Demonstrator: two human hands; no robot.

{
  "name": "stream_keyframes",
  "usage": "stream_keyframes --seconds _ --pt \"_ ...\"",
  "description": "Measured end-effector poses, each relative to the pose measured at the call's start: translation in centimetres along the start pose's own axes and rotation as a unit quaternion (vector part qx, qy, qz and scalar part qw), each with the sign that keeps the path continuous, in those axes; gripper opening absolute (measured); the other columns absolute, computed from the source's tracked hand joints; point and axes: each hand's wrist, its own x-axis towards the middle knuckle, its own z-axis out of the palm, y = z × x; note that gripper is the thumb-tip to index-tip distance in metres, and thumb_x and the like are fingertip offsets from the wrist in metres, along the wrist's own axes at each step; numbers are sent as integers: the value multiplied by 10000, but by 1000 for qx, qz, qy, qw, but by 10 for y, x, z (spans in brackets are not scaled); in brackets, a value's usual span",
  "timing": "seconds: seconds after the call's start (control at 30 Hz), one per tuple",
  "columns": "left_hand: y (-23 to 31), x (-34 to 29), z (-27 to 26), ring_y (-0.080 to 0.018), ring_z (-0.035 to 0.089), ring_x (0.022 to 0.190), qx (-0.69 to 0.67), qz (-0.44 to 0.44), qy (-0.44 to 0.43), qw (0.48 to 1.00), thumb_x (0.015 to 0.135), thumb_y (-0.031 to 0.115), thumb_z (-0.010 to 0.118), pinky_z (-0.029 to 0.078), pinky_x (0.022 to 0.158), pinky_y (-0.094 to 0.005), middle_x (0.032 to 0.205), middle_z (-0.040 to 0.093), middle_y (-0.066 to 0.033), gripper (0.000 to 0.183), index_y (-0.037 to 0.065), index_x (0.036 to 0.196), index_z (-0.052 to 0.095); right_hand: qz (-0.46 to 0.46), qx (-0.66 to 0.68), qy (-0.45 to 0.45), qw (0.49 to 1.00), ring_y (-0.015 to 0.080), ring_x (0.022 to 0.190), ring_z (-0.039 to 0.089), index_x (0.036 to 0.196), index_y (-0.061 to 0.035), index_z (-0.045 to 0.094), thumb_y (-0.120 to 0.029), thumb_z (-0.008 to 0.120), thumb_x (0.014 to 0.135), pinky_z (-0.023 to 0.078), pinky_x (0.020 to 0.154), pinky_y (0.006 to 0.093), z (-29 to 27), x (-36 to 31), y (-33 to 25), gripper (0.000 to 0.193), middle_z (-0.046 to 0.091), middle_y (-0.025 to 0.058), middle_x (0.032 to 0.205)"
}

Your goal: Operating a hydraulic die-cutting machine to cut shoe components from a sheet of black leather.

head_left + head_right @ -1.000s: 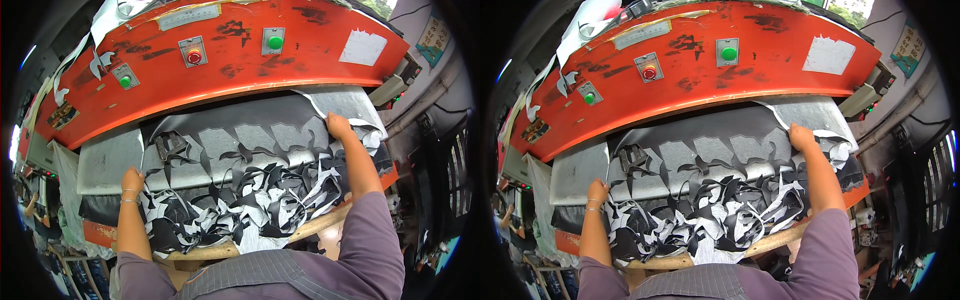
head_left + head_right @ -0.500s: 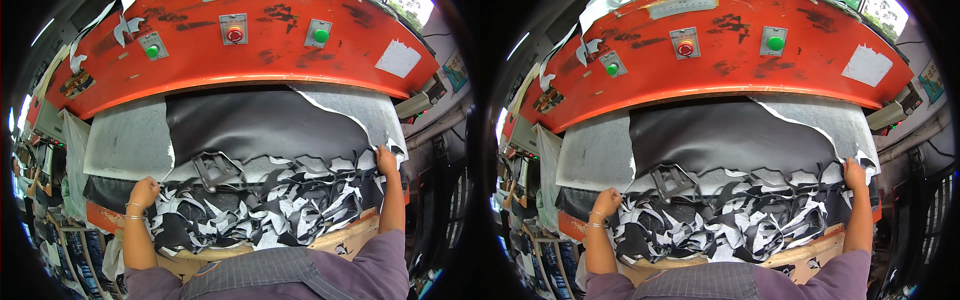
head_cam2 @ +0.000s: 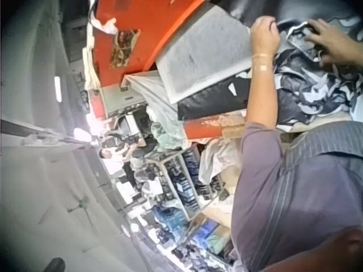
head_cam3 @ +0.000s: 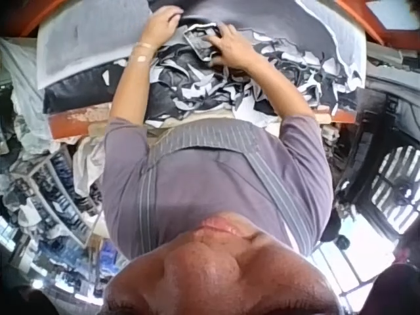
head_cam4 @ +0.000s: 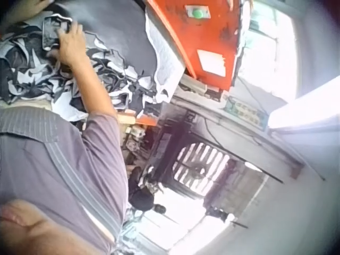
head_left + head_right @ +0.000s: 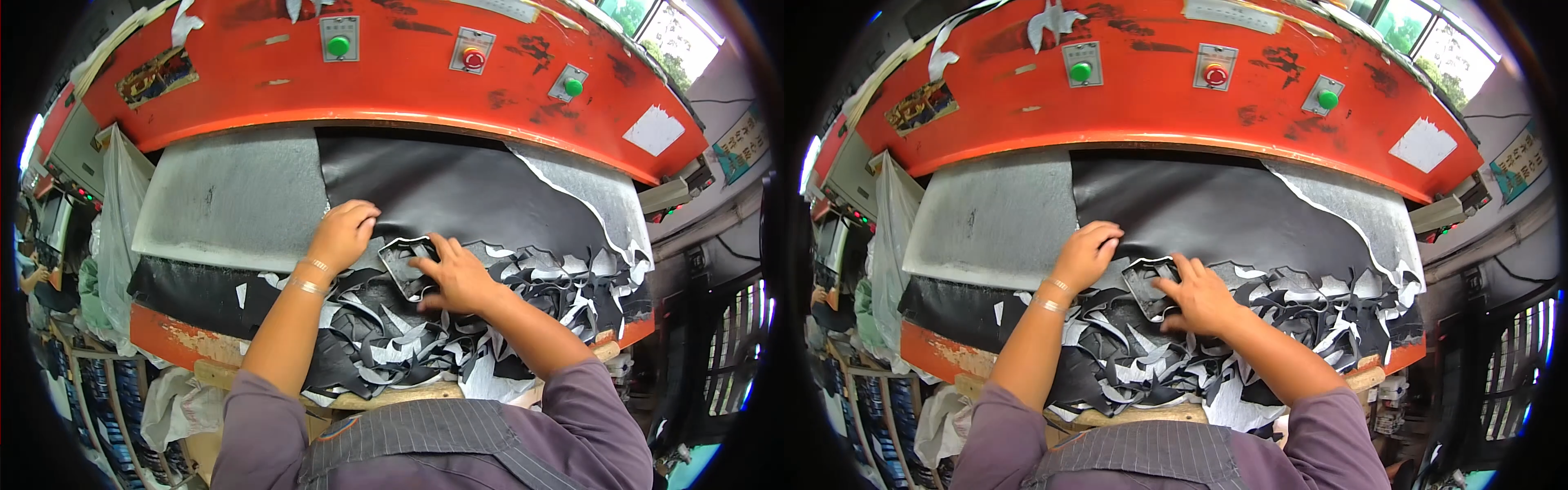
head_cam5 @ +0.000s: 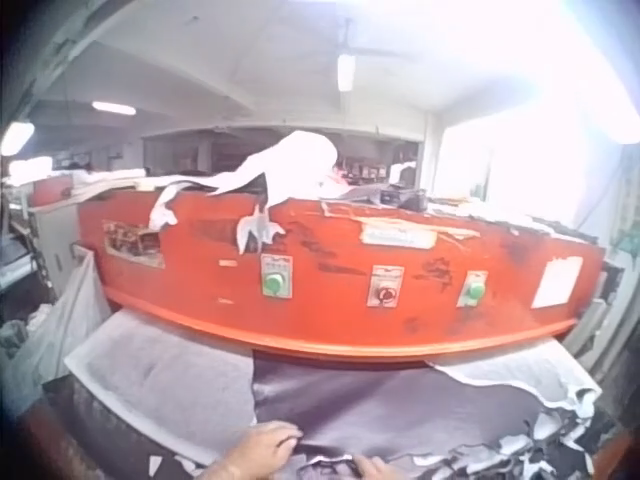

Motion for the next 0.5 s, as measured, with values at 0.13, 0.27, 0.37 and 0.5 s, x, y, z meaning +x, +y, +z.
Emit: stream_keyframes --seconds 0.13,0.27,0.37,0.5 --pt "-20 9 17 -337 442 1271 64 -77 -95 990 916 275 538 332 1064 -451 1351 507 -152 367 107 1239 585 57 10 -64 996 394 1121 467 1076 -120 617 -312 808 671 436 930 439 3 0 -11 486 463 222 1204" --pt "-5 -11 19 -359 182 1435 203 -64 -201 956 933 415 494 124 1143 -560 1538 285 -123 509 190 1390 472 74 226 -94 967 340 1035 503 1021 -121 615 -320 836 691 462 862 392 -14 -24 -26 445 469 191 1150" --pt "6 -53 20 -370 230 1409 160 5 -205 966 914 400 529 175 1127 -544 1480 358 -143 444 158 1286 559 82 214 -25 973 319 1042 503 1029 -96 604 -317 827 705 463 845 374 -29 0 -25 451 486 180 1118" --pt "10 -52 -20 -357 493 1223 -43 -105 -308 945 881 305 590 403 988 -447 1230 593 -160 322 70 1096 635 133 176 68 973 394 1117 477 1086 -118 628 -354 763 760 414 959 421 -8 68 -10 424 499 216 1159"
